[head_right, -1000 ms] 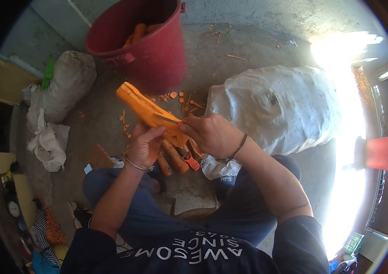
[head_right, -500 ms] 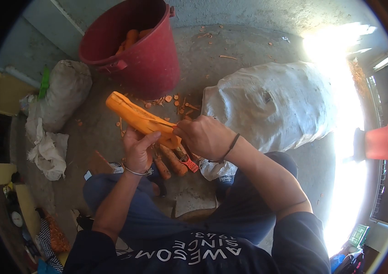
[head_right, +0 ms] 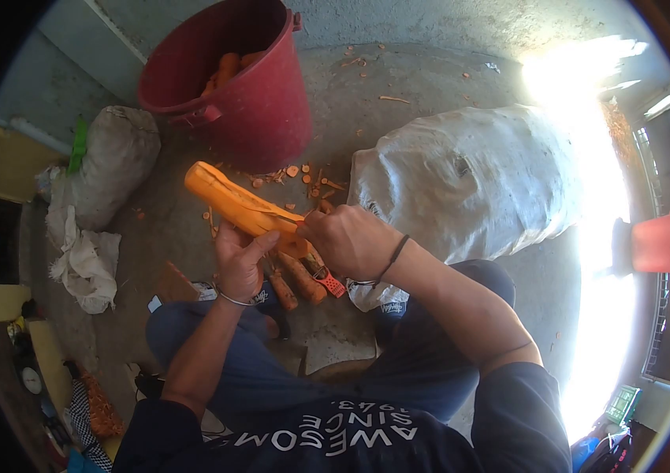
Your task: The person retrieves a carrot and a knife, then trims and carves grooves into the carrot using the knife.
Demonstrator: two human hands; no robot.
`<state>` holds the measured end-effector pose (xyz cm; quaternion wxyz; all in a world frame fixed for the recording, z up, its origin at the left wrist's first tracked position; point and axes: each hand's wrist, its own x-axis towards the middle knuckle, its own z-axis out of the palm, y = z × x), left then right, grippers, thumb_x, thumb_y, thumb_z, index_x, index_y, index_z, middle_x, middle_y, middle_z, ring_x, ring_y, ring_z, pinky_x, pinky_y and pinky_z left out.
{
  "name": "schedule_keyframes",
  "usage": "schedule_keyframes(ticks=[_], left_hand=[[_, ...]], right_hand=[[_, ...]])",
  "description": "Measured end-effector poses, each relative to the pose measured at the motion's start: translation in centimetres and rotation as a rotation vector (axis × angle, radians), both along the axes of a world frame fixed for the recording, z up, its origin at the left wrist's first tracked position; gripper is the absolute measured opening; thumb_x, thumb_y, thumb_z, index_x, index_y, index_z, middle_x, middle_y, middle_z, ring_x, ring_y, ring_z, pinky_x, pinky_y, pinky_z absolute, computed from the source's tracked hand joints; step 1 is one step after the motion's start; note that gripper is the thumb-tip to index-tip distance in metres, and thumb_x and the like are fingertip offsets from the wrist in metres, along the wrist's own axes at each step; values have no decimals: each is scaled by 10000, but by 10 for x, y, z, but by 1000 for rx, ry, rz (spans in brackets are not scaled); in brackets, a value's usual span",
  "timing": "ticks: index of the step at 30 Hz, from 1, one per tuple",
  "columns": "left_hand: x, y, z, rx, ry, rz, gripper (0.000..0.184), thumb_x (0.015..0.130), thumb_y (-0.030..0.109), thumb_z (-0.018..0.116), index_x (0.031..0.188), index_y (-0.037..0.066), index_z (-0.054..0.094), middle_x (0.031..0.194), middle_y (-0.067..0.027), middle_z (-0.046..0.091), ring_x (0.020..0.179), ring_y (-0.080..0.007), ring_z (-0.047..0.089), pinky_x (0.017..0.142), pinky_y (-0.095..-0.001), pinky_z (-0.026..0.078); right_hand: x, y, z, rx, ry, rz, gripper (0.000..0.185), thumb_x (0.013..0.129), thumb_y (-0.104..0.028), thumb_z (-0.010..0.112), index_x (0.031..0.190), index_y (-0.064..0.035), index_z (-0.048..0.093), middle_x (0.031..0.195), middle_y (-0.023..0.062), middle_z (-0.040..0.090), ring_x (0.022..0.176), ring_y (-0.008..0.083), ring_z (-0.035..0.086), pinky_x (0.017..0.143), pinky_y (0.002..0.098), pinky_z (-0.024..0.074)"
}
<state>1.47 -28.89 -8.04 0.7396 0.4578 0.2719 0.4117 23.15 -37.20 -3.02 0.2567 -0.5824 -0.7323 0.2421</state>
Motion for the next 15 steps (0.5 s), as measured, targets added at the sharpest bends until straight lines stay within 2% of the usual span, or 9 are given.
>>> schedule_keyframes(ticks=[2, 4, 7, 8, 10, 11, 13, 14, 15], left_hand=[[-1, 2, 1, 33, 4, -5, 561, 926, -58, 750, 1415, 14, 485, 1274, -108, 653, 1174, -197, 670, 1045, -339, 548], [-2, 5, 9, -209, -115, -83, 546, 940, -44, 742, 1420, 16, 491, 1276, -110, 658, 1179, -201, 673, 1045, -346, 554], [-4, 8, 11, -208, -97, -114, 544, 944, -43, 736, 1427, 15, 492, 1287, -113, 655, 1186, -211, 673, 1056, -359, 552], [-3, 7, 11, -209, -96, -118, 544, 944, -43, 736, 1427, 15, 492, 1287, -113, 655, 1186, -211, 673, 1056, -359, 552], [-2, 6, 12, -198, -120, -111, 554, 942, -49, 736, 1433, 17, 488, 1297, -117, 647, 1190, -213, 672, 1063, -361, 548], [-2, 6, 12, -198, -121, -109, 554, 942, -49, 736, 1433, 17, 488, 1297, -117, 647, 1190, -213, 672, 1063, -361, 548], [-1, 9, 12, -188, -111, -129, 552, 944, -52, 731, 1435, 22, 488, 1307, -115, 642, 1210, -220, 663, 1079, -376, 538], [-1, 11, 12, -184, -115, -128, 552, 944, -52, 731, 1435, 22, 488, 1307, -115, 642, 1210, -220, 663, 1079, -376, 538], [-1, 12, 11, -224, -129, -147, 549, 948, -52, 721, 1439, 30, 489, 1312, -115, 641, 1230, -227, 652, 1098, -394, 523]], right_hand=[[3, 0, -1, -12, -9, -6, 223, 1025, -151, 618, 920, 44, 641, 639, 245, 637, 621, 419, 689, 597, 501, 550], [6, 1, -6, 14, -2, 26, 194, 999, -136, 630, 934, 47, 636, 647, 248, 641, 646, 426, 695, 623, 510, 555], [5, -1, -6, 50, -17, 4, 297, 1076, -211, 608, 885, 16, 622, 611, 213, 612, 597, 411, 673, 575, 500, 525], [6, -1, -5, 49, -17, 0, 297, 1076, -211, 608, 885, 16, 622, 611, 213, 612, 597, 411, 673, 575, 500, 525], [8, 0, -2, -28, -26, 23, 183, 954, -132, 644, 993, 46, 647, 669, 239, 657, 662, 424, 703, 637, 517, 562], [7, -1, -2, -27, -27, 25, 183, 954, -132, 644, 993, 46, 647, 669, 239, 657, 662, 424, 703, 637, 517, 562], [4, -4, -1, 59, -101, -24, 271, 1073, -231, 611, 946, 8, 621, 654, 205, 646, 636, 402, 695, 596, 498, 545], [2, -5, 3, 62, -104, -22, 271, 1073, -231, 611, 946, 8, 621, 654, 205, 646, 636, 402, 695, 596, 498, 545], [0, -7, 10, 49, -149, -45, 211, 1016, -190, 626, 993, 20, 628, 673, 208, 661, 649, 399, 708, 608, 497, 562]])
